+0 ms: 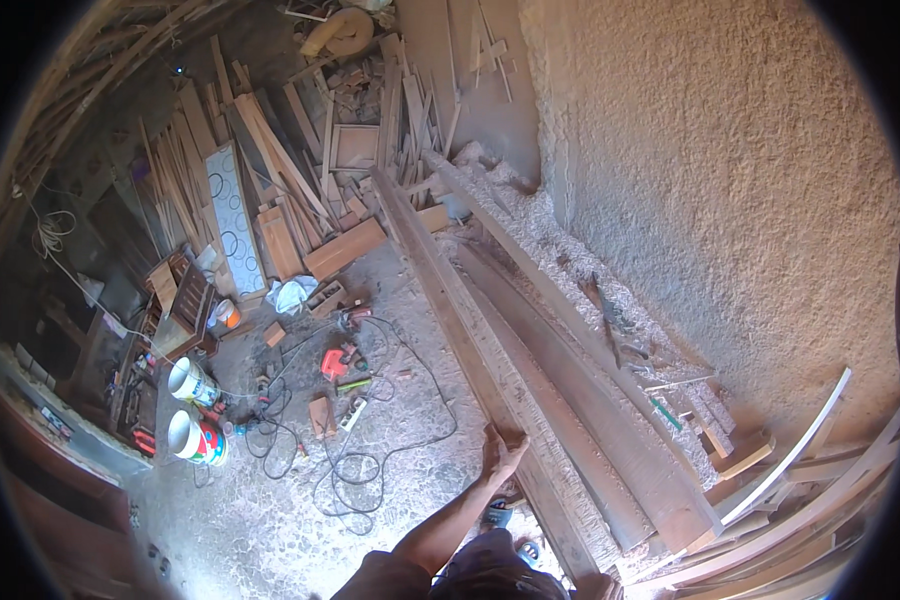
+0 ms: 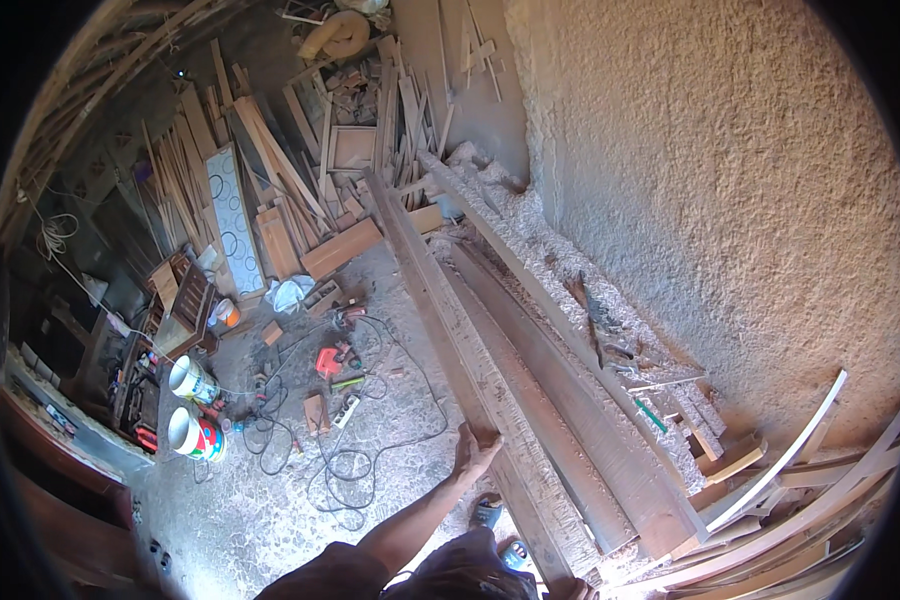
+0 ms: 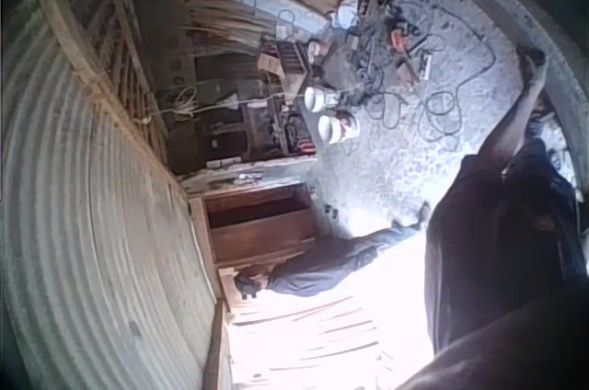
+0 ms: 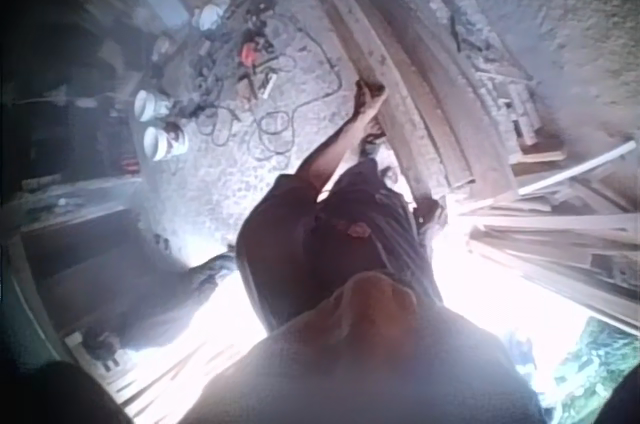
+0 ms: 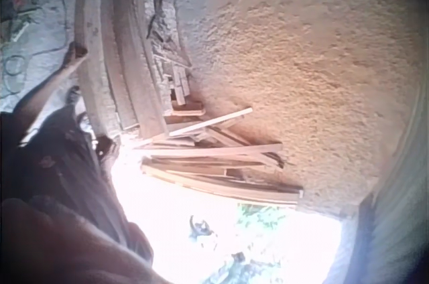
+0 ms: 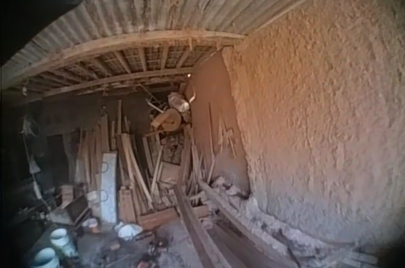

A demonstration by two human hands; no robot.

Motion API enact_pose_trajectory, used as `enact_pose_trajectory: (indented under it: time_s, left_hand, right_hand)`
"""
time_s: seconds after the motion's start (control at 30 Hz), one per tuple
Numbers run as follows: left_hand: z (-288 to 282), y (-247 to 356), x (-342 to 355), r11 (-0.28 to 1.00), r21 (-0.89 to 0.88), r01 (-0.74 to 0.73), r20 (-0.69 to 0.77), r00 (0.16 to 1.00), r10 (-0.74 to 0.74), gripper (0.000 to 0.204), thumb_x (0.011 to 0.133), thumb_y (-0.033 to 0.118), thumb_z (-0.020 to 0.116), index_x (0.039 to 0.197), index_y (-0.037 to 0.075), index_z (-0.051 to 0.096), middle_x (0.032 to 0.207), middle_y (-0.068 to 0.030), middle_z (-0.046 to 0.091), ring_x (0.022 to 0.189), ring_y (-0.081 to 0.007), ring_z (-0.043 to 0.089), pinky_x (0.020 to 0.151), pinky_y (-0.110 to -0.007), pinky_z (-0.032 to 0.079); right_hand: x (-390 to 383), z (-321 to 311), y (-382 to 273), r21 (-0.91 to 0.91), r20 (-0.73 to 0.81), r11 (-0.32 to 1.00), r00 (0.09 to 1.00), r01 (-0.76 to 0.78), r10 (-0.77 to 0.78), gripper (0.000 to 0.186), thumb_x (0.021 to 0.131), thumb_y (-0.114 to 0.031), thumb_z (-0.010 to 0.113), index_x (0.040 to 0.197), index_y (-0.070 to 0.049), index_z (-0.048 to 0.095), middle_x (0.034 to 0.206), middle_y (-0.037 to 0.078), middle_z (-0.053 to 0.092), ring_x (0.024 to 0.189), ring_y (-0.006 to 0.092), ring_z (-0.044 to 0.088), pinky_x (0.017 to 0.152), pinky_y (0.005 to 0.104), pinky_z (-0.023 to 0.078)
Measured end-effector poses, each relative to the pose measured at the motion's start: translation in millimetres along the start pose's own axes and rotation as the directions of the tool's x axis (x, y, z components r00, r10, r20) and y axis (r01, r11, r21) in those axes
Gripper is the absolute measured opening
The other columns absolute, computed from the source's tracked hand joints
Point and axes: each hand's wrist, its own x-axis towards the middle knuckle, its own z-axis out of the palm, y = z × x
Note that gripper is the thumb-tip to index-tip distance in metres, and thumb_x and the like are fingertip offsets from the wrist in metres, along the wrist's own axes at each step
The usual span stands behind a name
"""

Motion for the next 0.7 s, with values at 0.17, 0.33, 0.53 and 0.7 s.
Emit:
enact_pose_trajectory:
  time_s: [0.17, 0.33, 0.53, 0.7]
  left_hand:
    - [-5.2, 27.8, -0.3, 0.988, -0.079, 0.135, 0.086, 0.988, -0.128, 0.071, 0.078, 0.03, 0.083, 0.12, -0.007, 0.039, 0.106, -0.0239, 0.064, 0.096, -0.0328, 0.067, 0.082, -0.041, 0.056]
    - [-6.8, 7.9, 5.9, 0.98, -0.135, 0.145, 0.021, 0.989, -0.143, 0.065, 0.078, 0.032, 0.083, 0.118, -0.003, 0.044, 0.108, -0.0194, 0.064, 0.098, -0.0292, 0.065, 0.082, -0.039, 0.054]
    - [-38.1, 55.7, 14.8, 0.994, -0.064, 0.09, 0.337, 0.94, -0.063, 0.07, 0.079, 0.048, 0.079, 0.115, -0.002, 0.045, 0.107, -0.0218, 0.063, 0.096, -0.0329, 0.065, 0.083, -0.044, 0.053]
    - [-64.6, 34.2, 63.7, 0.906, -0.275, 0.322, 0.32, 0.919, -0.229, 0.074, 0.087, 0.06, 0.066, 0.119, -0.004, 0.044, 0.115, -0.0224, 0.059, 0.107, -0.0315, 0.061, 0.089, -0.041, 0.05]
  right_hand:
    - [-11.1, -30.6, -44.3, -0.266, -0.329, 0.918, 0.867, 0.295, -0.374, 0.092, 0.066, -0.048, 0.083, 0.142, -0.014, 0.044, 0.138, 0.013, 0.05, 0.118, 0.0371, 0.052, 0.097, 0.0516, 0.043]
    - [33.9, -49.2, -119.2, -0.235, -0.088, 0.86, 0.871, 0.452, -0.482, 0.09, 0.081, -0.047, 0.072, 0.153, -0.015, 0.029, 0.144, 0.018, 0.043, 0.123, 0.0425, 0.048, 0.097, 0.0547, 0.045]
    - [62.8, -50.0, -131.1, -0.027, -0.024, 0.87, 0.87, 0.492, -0.493, 0.06, 0.086, -0.003, 0.049, 0.145, -0.009, 0.045, 0.128, 0.026, 0.059, 0.108, 0.0423, 0.061, 0.09, 0.0488, 0.053]
    - [59.7, -79.2, -128.2, 0.005, 0.145, 0.886, 0.876, 0.464, -0.46, 0.027, 0.092, -0.013, 0.054, 0.115, -0.002, 0.064, 0.085, 0.017, 0.067, 0.068, 0.0313, 0.065, 0.057, 0.04, 0.051]
